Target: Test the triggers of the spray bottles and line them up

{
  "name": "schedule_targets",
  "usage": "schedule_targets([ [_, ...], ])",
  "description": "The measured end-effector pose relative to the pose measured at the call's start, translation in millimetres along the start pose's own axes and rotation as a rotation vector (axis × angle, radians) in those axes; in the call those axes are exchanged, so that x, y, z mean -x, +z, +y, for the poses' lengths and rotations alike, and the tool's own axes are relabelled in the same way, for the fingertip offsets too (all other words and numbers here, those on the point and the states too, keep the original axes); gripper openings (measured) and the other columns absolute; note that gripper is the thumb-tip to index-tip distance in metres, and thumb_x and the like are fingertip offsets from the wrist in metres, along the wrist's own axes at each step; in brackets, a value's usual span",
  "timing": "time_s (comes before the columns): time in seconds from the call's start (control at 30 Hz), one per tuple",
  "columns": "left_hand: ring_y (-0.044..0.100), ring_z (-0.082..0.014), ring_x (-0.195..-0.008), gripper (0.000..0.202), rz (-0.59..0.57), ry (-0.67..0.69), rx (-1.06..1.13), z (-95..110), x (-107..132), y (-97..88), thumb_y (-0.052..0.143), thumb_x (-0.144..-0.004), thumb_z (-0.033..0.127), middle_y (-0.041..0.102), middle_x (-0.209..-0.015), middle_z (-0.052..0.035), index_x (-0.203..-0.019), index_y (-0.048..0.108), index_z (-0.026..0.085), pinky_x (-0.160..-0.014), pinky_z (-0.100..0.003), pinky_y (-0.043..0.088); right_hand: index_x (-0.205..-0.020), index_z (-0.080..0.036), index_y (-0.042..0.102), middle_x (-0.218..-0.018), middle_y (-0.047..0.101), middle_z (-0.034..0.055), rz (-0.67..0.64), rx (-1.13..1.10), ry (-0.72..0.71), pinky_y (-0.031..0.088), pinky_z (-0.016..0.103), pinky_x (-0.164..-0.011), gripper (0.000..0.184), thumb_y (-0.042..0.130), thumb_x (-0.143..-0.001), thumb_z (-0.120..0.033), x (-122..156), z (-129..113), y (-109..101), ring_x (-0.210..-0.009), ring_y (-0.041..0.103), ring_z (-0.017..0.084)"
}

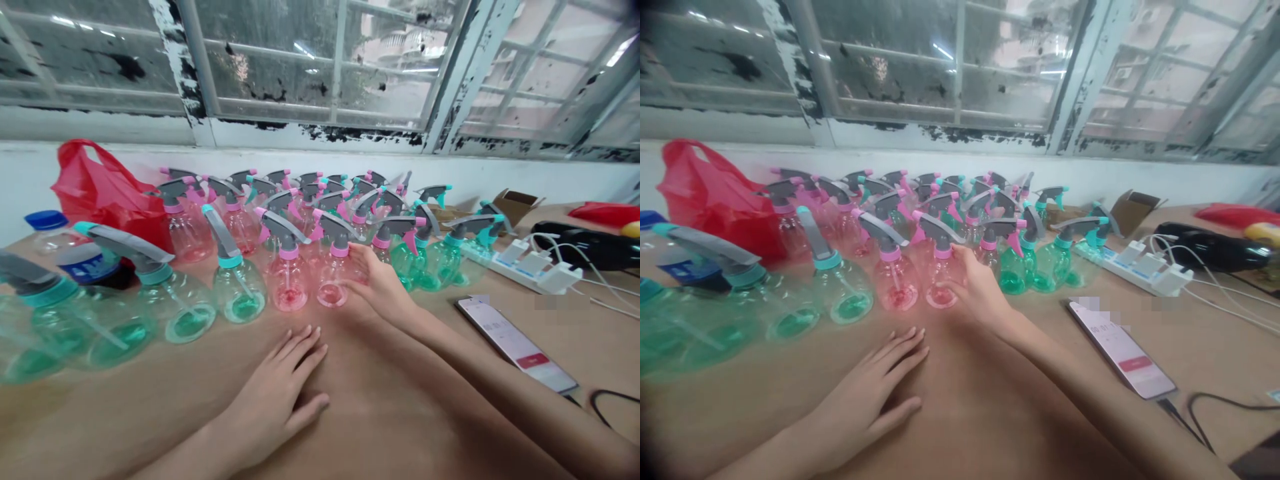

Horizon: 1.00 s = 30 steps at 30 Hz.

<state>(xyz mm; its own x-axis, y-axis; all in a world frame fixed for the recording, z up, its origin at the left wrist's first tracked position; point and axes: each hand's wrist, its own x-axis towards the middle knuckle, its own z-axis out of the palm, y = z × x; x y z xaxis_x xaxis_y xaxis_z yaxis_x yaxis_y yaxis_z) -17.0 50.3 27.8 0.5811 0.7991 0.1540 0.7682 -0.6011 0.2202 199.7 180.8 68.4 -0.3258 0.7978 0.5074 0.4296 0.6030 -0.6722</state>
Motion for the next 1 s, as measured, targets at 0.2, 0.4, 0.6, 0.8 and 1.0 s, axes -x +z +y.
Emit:
schedule_targets([
  [0.2, 0.040, -0.0316, -0.137, 0.054, 0.004, -0.003, -0.035, -2.3, 0.3, 1.4, 0.053, -0.096, 0.043, 0.039, -0.151, -0.0120, -0.143, 0.045, 0.017, -0.109, -0.053, 0.035, -0.134, -0.020, 0.041, -0.139, 0.055, 0.0155, 0.011, -0.043, 0.006, 0.047, 0.048, -0.105, 0.058, 0.068, -0.083, -0.025, 1.2, 2.4, 0.8, -0.127, 0.055, 0.028],
  [0.4, 0.041, -0.0318, -0.136, 0.054, 0.022, 0.016, -0.055, -5.9, 2.0, 5.5, 0.052, -0.096, 0.043, 0.039, -0.151, -0.0119, -0.143, 0.044, 0.018, -0.108, -0.053, 0.037, -0.112, -0.021, 0.057, -0.118, 0.068, 0.0090, 0.105, -0.014, 0.044, 0.058, 0.035, -0.087, 0.028, 0.060, -0.089, -0.035, 23.6, -4.7, -28.9, -0.105, 0.068, 0.021],
  [0.6, 0.046, -0.0314, -0.132, 0.055, 0.090, 0.043, -0.076, -9.0, 2.5, 8.5, 0.053, -0.096, 0.043, 0.043, -0.149, -0.0105, -0.144, 0.043, 0.020, -0.106, -0.051, 0.040, -0.099, -0.018, 0.066, -0.097, 0.073, 0.0080, 0.257, 0.253, 0.188, 0.054, 0.036, -0.064, 0.028, 0.058, -0.089, -0.043, 37.7, 9.9, -61.0, -0.071, 0.068, 0.021],
  [0.8, 0.051, -0.0308, -0.128, 0.055, 0.098, 0.027, -0.109, -6.4, 2.2, 5.1, 0.055, -0.095, 0.044, 0.046, -0.147, -0.0099, -0.144, 0.044, 0.022, -0.104, -0.049, 0.044, -0.126, -0.014, 0.060, -0.122, 0.068, 0.0147, 0.256, 0.477, 0.259, 0.051, 0.045, -0.078, 0.051, 0.060, -0.087, -0.048, 26.6, 13.0, -46.3, -0.093, 0.068, 0.034],
  [1.0, 0.053, -0.0310, -0.126, 0.055, 0.125, 0.047, -0.120, -6.8, 1.9, 5.1, 0.057, -0.093, 0.042, 0.048, -0.145, -0.0096, -0.143, 0.045, 0.022, -0.103, -0.049, 0.045, -0.143, -0.014, 0.041, -0.135, 0.057, 0.0197, 0.197, 0.638, 0.312, 0.052, 0.045, -0.074, 0.071, 0.058, -0.087, -0.052, 8.9, 10.5, -22.3, -0.101, 0.067, 0.039],
])
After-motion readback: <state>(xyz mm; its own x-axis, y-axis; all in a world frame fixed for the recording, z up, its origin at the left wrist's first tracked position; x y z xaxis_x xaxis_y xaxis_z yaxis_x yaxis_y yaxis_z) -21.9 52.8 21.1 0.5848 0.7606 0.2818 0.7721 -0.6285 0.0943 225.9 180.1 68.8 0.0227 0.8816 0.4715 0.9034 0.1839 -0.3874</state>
